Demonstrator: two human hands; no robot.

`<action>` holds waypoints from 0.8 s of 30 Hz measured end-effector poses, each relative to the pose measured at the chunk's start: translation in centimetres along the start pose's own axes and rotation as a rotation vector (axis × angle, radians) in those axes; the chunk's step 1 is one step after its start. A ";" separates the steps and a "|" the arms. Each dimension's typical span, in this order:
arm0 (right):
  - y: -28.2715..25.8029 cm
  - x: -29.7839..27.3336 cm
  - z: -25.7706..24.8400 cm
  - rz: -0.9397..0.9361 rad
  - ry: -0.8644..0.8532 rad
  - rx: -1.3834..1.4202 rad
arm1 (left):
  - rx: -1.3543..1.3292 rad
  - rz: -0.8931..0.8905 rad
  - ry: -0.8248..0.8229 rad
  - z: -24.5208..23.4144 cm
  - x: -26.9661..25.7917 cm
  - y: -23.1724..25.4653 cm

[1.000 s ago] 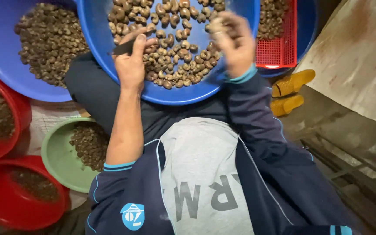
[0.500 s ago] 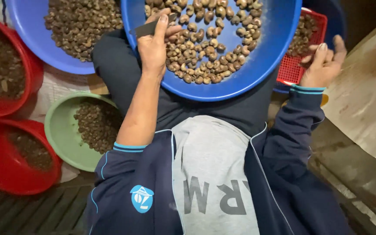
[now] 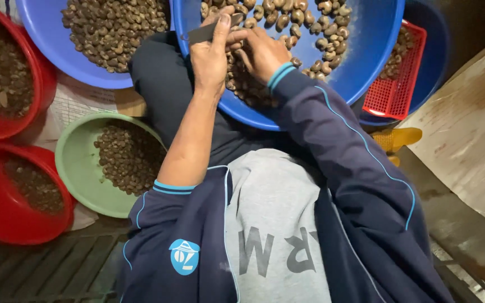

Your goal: Manually peeling the skin off cashew nuts using a small hand tool while sitting on the floor.

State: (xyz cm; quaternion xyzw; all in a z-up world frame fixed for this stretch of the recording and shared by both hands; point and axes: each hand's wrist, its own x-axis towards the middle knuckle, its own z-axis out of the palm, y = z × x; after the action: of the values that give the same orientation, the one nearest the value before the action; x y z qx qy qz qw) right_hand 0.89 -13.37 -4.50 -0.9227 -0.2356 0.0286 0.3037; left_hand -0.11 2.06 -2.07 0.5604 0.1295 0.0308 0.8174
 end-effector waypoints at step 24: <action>3.4 -4.0 -1.3 0.551 0.237 1.416 | 0.287 0.050 -0.378 1.8 -1.5 2.2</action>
State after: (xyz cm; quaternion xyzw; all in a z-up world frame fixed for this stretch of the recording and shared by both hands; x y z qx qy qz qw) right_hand -0.98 -18.25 -5.73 -0.5306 0.1115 0.1483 0.8271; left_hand -0.93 0.89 0.85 0.6698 -0.0366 -0.0729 0.7381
